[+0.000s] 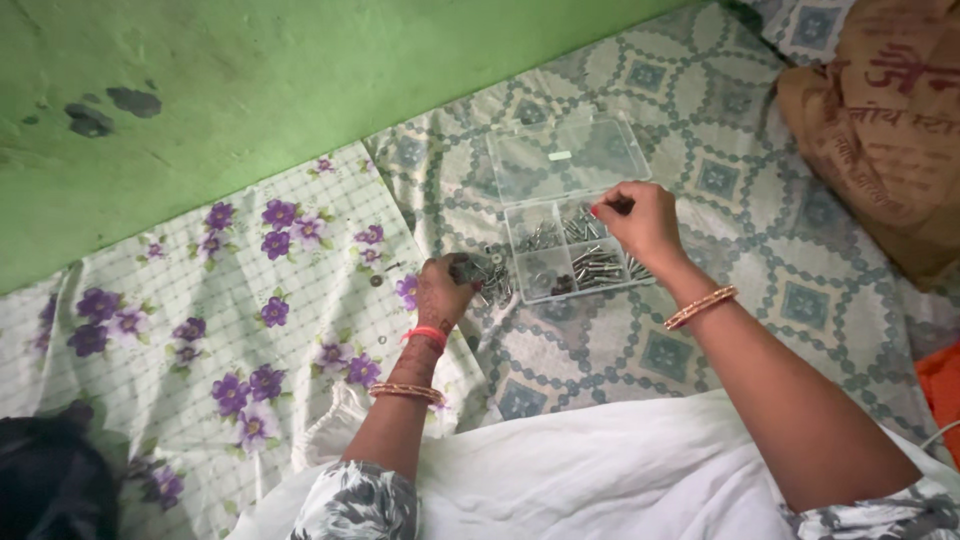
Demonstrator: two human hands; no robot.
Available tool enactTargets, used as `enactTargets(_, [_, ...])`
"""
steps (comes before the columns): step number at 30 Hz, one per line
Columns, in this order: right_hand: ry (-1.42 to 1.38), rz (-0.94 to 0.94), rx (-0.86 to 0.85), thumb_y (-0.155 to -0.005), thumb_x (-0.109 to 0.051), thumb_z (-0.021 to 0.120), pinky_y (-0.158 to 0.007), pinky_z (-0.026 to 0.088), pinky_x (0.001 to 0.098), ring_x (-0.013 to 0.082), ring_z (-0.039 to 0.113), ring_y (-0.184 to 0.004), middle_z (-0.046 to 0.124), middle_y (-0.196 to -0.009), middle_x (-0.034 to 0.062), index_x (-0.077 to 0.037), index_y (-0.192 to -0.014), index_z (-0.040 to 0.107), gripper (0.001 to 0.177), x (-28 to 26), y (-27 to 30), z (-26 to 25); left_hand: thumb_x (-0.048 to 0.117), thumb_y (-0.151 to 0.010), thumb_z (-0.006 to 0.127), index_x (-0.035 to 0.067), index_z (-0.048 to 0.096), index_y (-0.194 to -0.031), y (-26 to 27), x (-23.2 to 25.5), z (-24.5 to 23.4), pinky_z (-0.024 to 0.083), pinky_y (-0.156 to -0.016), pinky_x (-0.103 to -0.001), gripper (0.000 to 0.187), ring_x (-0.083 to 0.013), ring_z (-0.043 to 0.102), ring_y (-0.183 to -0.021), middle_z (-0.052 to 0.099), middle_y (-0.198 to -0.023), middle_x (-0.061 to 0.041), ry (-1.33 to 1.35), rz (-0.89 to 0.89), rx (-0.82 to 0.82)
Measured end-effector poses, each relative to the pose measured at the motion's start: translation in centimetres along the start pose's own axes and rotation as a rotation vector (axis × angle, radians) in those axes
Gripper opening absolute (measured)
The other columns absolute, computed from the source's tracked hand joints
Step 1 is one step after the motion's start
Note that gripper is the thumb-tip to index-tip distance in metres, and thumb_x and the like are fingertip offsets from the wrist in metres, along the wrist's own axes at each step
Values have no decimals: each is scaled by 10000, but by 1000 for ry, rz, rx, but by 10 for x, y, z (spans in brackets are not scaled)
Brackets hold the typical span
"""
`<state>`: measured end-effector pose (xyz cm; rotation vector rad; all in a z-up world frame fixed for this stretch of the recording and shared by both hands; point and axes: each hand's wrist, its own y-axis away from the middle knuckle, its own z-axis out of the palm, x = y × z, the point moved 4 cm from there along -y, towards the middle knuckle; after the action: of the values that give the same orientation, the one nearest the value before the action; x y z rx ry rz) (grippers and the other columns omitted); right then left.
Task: The person sits on the floor and repeatedly picks up metal snap fastener components from a clear plastic box. They press the two halves of each fastener together by hand and place the assembled unit back into the box. The process is repeated continuously throughout the clip.
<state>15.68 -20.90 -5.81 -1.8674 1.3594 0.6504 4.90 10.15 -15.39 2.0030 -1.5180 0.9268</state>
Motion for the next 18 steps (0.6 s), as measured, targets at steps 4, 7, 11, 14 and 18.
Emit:
enactTargets(4, [140, 66, -38, -856, -122, 803, -674, 555, 307, 168, 724, -713, 764, -818, 103, -58, -913, 798, 86, -3, -4, -2, 125, -637, 921, 115, 745, -1167, 3, 1, 3, 575, -816, -389, 558, -293, 699, -884, 671, -1016, -149, 8, -13, 28])
enactTargets(7, [122, 44, -28, -874, -119, 797, -689, 560, 311, 175, 733, -731, 765, -832, 103, -47, -907, 789, 79, -17, -4, -9, 83, -653, 898, 122, 757, -1158, 7, 3, 7, 576, -817, -393, 526, -303, 692, -897, 662, -1033, -150, -8, 8, 19])
enactTargets(11, [17, -41, -51, -879, -94, 775, -715, 579, 293, 151, 741, -760, 777, -877, 91, -44, -937, 784, 77, -45, 5, -15, 82, -634, 905, 103, 745, -1109, 8, 7, 8, 590, -850, -370, 502, -288, 709, -916, 654, -1075, -142, 53, 43, -31])
enactTargets(14, [-17, -37, -99, -893, -107, 774, -702, 579, 284, 137, 734, -747, 784, -882, 81, -52, -950, 794, 82, -69, 12, -17, 75, -585, 922, 101, 732, -1109, 11, 21, 3, 585, -863, -377, 558, -301, 697, -933, 645, -1071, -153, 107, 88, -59])
enactTargets(18, [-15, -19, -182, -884, -130, 779, -649, 557, 271, 111, 712, -705, 785, -853, 62, -59, -965, 802, 110, -98, 26, -20, 74, -558, 922, 107, 738, -1128, 20, 38, 0, 572, -835, -415, 600, -355, 667, -942, 612, -1087, -189, 44, 152, -30])
